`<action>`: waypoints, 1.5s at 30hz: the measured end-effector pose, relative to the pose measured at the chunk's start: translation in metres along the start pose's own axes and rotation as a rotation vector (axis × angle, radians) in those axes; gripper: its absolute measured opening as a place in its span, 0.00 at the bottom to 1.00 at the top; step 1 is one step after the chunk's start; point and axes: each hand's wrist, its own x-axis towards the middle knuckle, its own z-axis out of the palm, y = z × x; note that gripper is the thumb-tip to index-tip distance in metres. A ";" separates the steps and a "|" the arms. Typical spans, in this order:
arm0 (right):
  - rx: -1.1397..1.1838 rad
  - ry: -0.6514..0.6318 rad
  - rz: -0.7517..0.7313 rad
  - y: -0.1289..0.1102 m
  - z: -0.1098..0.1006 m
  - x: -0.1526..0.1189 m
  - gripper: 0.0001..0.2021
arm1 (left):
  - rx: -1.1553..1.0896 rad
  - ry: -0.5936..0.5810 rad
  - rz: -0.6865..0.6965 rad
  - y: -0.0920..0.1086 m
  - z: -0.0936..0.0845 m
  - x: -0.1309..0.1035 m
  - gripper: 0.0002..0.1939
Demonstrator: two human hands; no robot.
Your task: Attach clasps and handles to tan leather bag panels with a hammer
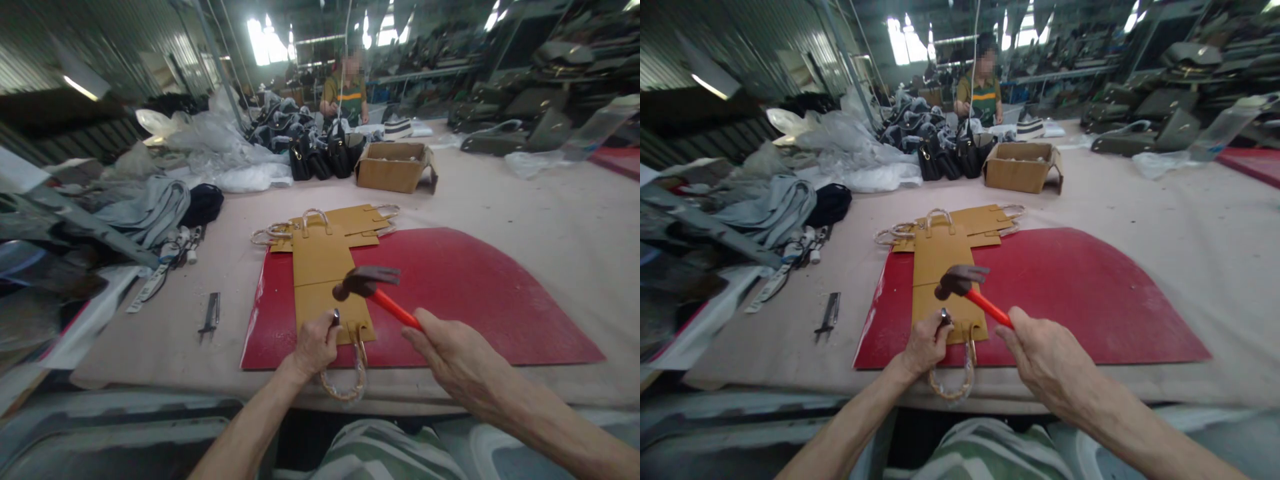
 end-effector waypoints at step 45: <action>-0.027 -0.293 0.484 0.009 0.108 0.069 0.15 | -0.302 0.049 -0.309 -0.008 -0.031 -0.005 0.06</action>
